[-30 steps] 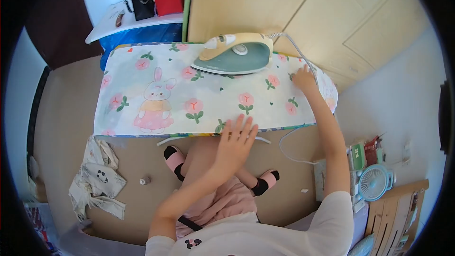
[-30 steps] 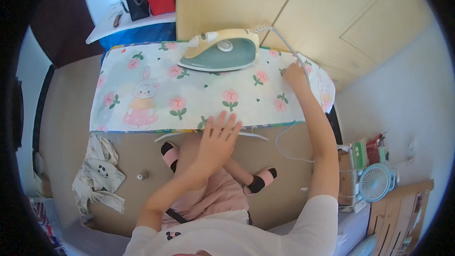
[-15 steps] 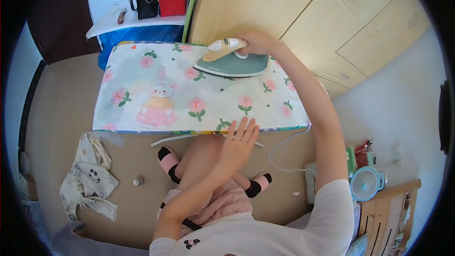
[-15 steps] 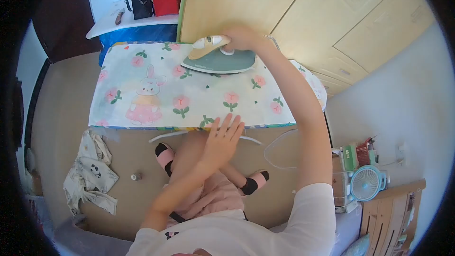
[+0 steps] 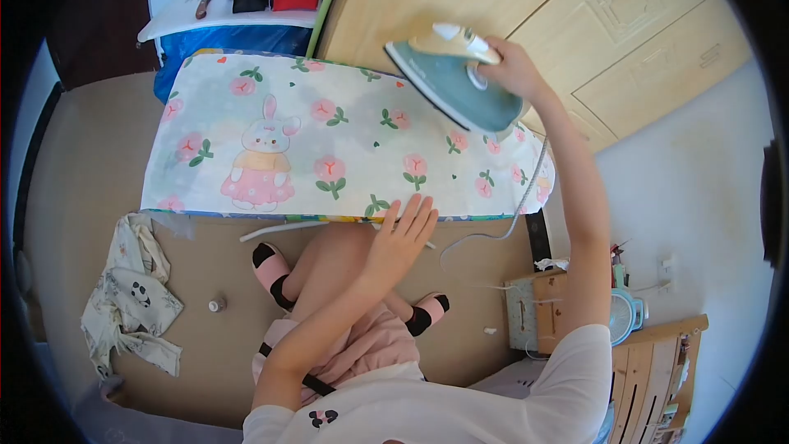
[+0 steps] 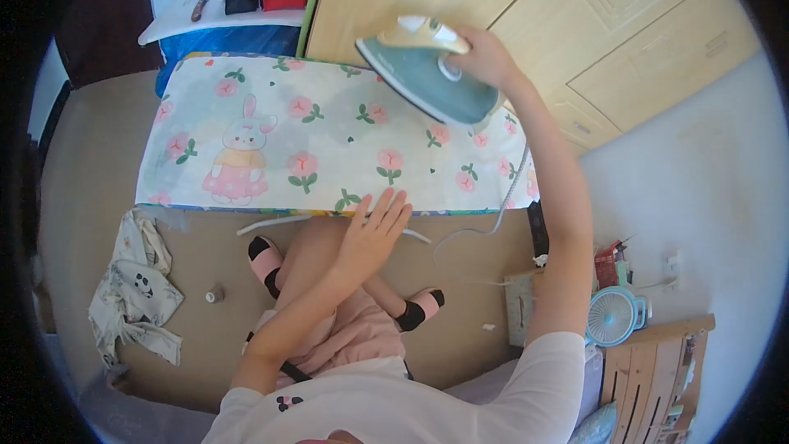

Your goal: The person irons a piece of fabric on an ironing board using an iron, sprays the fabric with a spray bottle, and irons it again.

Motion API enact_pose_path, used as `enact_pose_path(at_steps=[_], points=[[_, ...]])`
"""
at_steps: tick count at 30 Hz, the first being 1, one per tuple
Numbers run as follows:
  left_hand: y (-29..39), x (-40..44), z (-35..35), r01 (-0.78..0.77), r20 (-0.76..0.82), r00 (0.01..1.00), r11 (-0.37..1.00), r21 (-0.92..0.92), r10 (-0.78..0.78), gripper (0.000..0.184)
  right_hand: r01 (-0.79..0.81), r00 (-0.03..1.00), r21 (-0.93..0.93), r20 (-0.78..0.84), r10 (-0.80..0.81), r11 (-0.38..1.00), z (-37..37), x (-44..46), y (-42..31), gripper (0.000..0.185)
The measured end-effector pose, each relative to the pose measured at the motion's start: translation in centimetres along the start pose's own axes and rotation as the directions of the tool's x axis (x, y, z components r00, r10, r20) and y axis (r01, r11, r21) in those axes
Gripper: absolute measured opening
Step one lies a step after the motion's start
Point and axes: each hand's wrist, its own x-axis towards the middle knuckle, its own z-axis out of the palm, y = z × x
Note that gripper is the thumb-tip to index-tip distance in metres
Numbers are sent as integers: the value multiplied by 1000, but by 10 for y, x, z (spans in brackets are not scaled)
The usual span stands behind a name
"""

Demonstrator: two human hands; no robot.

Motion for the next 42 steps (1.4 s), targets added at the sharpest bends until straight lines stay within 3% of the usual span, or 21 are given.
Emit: enact_pose_path(at_steps=[2, 4, 8, 11, 13, 19, 22, 31, 35, 37, 42], points=[[-1, -2, 0, -14, 29, 1000, 999, 36, 13, 49, 24, 1000, -8, 5, -24, 1000, 18, -14, 0, 40], [0, -2, 4, -3, -2, 1000, 1000, -19, 3, 50, 28, 994, -158, 111, -10, 987, 37, -24, -2, 41], [-1, -1, 4, 4, 10, 1000, 1000, -2, -4, 50, 63, 994, -120, 100, -51, 991, 68, -38, -3, 39], [-1, 0, -5, -6, 76, 997, 999, 32, 4, 51, 90, 996, -236, 31, -85, 968, 77, -36, 1, 36], [-1, 0, -7, -8, 95, 995, 1000, 21, 6, 50, 36, 999, -354, 31, -26, 935, 76, -31, -1, 33], [1, 1, -2, 42, 16, 999, 994, -96, -41, 49, -80, 997, -424, -55, 63, 902, 81, -10, 19, 34], [0, 1, -6, 13, 76, 997, 1000, -2, -13, 46, -99, 995, -432, -50, 85, 897, 80, -1, 30, 36], [3, 1, -2, 52, -5, 999, 991, -120, -52, 48, -107, 994, -455, -67, 85, 884, 74, 13, 51, 39], [-3, 1, -3, 22, 45, 999, 998, -56, -19, 46, -137, 984, -493, -167, 62, 859, 49, 6, 50, 36], [-2, -2, -1, 4, 24, 1000, 1000, -25, -3, 46, -289, 946, -396, -256, 197, 872, 24, -3, 55, 40], [-2, -1, 0, -5, -77, 997, 997, -78, -1, 40, -308, 913, -200, -337, 230, 930, -17, -24, 48, 35]])
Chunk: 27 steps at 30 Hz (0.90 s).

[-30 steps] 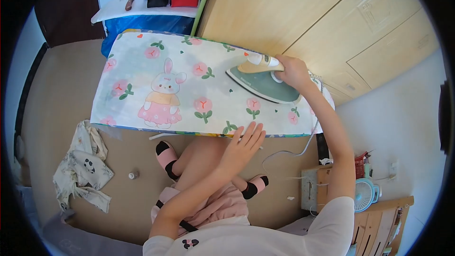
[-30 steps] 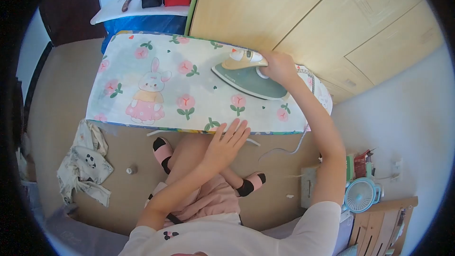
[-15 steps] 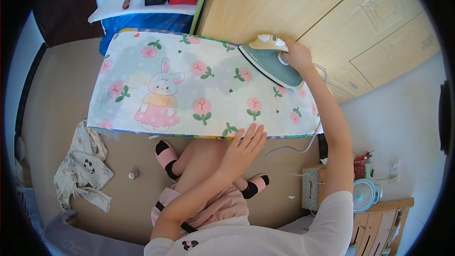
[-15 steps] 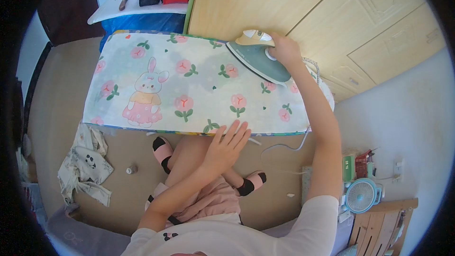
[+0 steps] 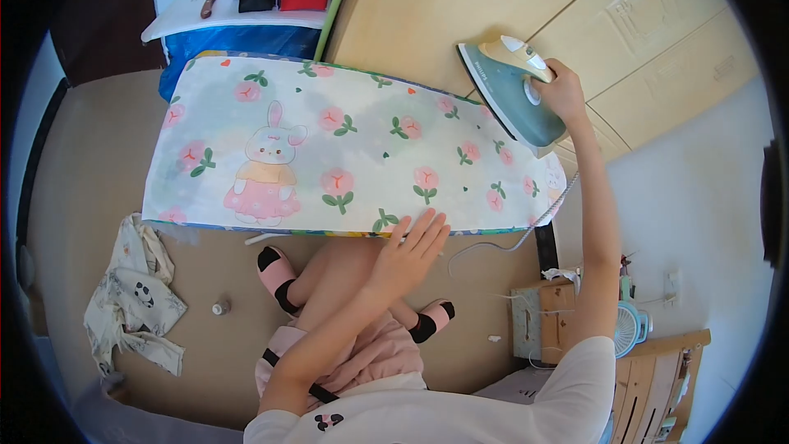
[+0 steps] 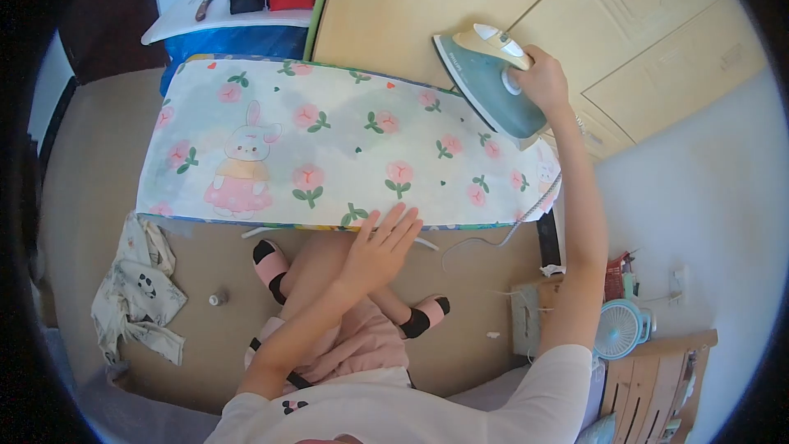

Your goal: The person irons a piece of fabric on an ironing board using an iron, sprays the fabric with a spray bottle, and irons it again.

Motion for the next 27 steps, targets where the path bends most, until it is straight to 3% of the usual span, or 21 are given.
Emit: enact_pose_path(at_steps=[2, 4, 5, 7, 8, 9, 10, 14, 17, 19, 20, 22, 27], points=[[0, -4, -1, -2, -51, 999, 999, -52, -1, 37, 42, 990, 104, 133, -56, 994, -7, -3, -3, 36], [2, -21, 0, -15, -352, 931, 954, -300, -96, 25, -26, 975, 174, 223, -14, 984, -13, -14, -28, 36], [3, -31, 2, -5, -344, 934, 955, -298, -102, 25, -95, 949, 242, 314, 15, 966, -10, -21, -41, 37], [3, -51, 8, 303, -35, 881, 618, -725, -473, 14, -64, 937, 279, 348, -38, 958, 2, -31, -56, 38], [3, -57, 14, 314, -35, 875, 621, -718, -482, 14, -32, 925, 309, 369, -89, 951, 6, -35, -65, 39], [1, -63, 20, 432, 162, 736, 271, -860, -658, 13, 32, 929, 334, 337, -151, 942, 11, -43, -78, 39], [-1, -65, 19, 455, 392, 566, -122, -882, -725, 16, 40, 928, 346, 336, -163, 937, 15, -46, -91, 39], [-22, -52, 1, 364, 313, 477, -139, -921, -822, 23, 183, 855, 434, 373, -361, 882, 19, -56, -143, 40], [-39, -49, -15, 230, 315, 384, -241, -943, -868, 23, 294, 799, 499, 339, -496, 815, 29, -57, -172, 42], [-51, -49, -18, 256, 265, 395, -172, -951, -880, 23, 461, 723, 524, 246, -646, 716, 35, -57, -186, 40], [-55, -47, -20, 256, 262, 385, -170, -952, -885, 23, 465, 716, 531, 247, -654, 709, 39, -56, -191, 40], [-58, -40, -26, 309, 290, 378, -176, -935, -879, 21, 652, 574, 508, 156, -804, 564, 49, -54, -198, 41], [-62, -41, -16, 236, 321, 381, -245, -940, -867, 22, 711, 500, 503, 130, -856, 491, 74, -54, -202, 42]])
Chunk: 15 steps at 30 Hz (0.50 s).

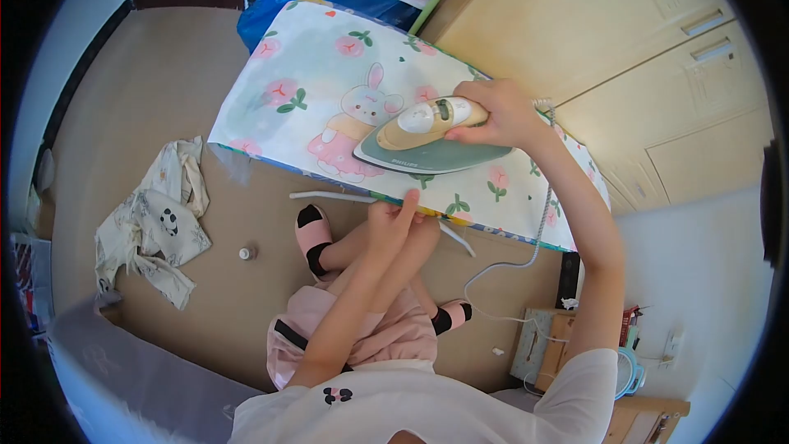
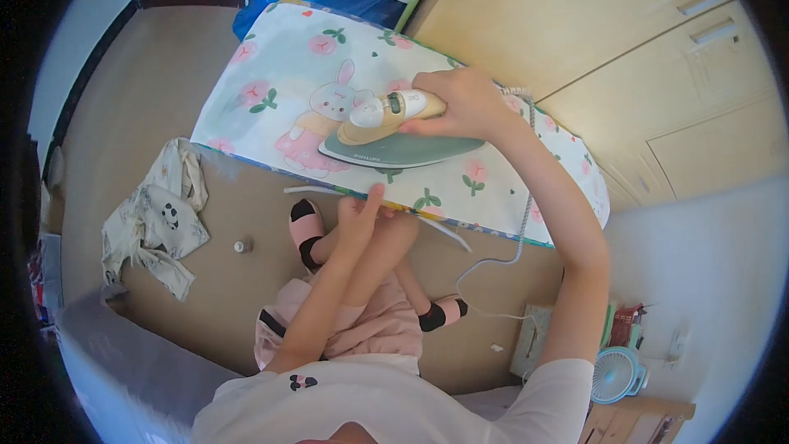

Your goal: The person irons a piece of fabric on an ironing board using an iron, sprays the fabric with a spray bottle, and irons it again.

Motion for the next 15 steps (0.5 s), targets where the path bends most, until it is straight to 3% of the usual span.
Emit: enact_pose_path(at_steps=[5, 7, 15], points=[[3, 4, 5, -39, -15, 999, 996, -84, 38, 19, 19, 995, 56, -95, -14, 998, 3, 3, 4, 42], [5, 7, 6, 36, -6, 999, 992, -120, -37, 16, -234, 971, 37, 56, 232, 972, -5, 4, -6, 43], [3, 5, 3, 0, -11, 1000, 1000, -10, 0, 23, -153, 982, -82, -128, 142, 985, 9, 1, -3, 54]])
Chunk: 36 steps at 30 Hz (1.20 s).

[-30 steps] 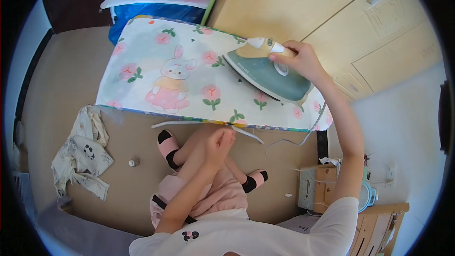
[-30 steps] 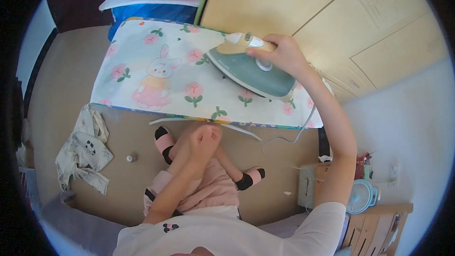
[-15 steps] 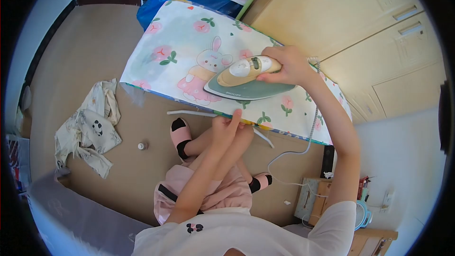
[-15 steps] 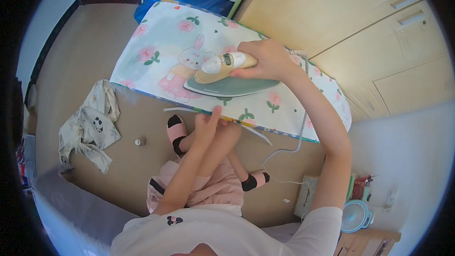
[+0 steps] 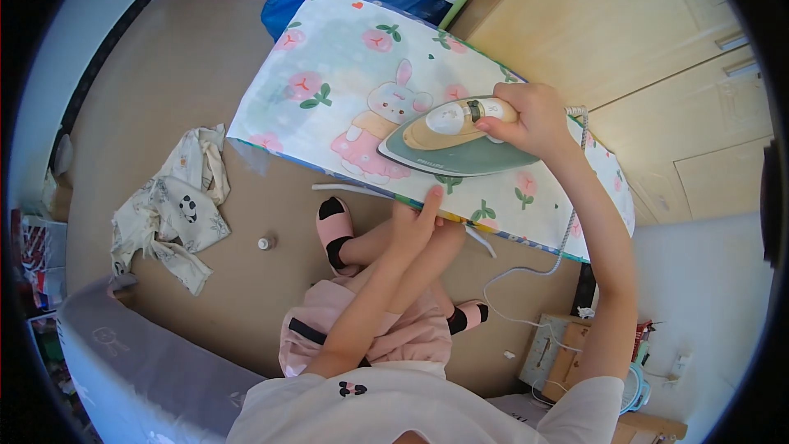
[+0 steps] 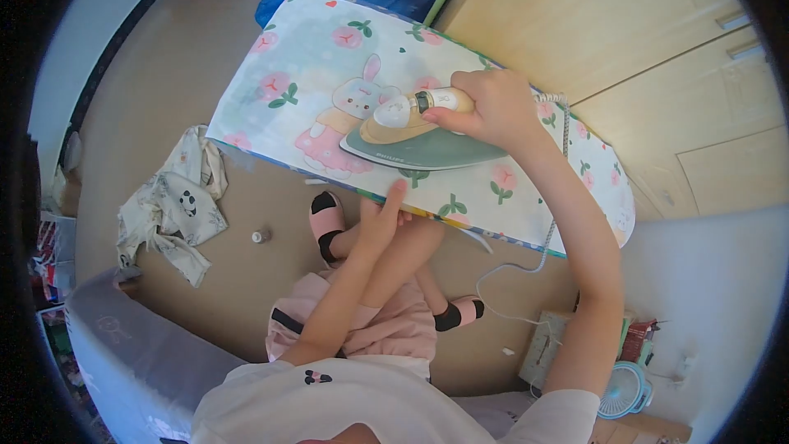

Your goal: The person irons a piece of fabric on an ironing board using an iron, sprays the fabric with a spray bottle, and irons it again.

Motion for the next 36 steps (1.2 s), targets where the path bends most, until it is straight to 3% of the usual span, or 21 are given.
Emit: enact_pose_path(at_steps=[8, 13, 19, 22, 32, 36], points=[[1, -1, -1, 13, 13, 1000, 999, -44, -12, 14, 36, 998, -67, -58, -39, 997, 4, 0, 1, 55], [-1, 1, 0, -45, 28, 999, 998, -39, 46, 22, -71, 994, -122, -91, 61, 990, 7, 8, -2, 53], [0, 0, -1, 11, 7, 1000, 1000, -18, -11, 22, -213, 974, -137, -109, 199, 967, 13, 19, -3, 64], [-1, 0, -1, -8, -3, 1000, 1000, -9, 8, 22, -264, 963, -138, -92, 254, 955, 11, 22, -9, 57], [-2, 0, -2, -2, 2, 1000, 1000, -22, 2, 16, -378, 921, -180, -177, 348, 908, 19, 43, -8, 65], [2, 3, -3, 24, 27, 999, 1000, -2, -24, 16, -506, 862, -138, -36, 506, 851, -1, 57, -13, 69]])
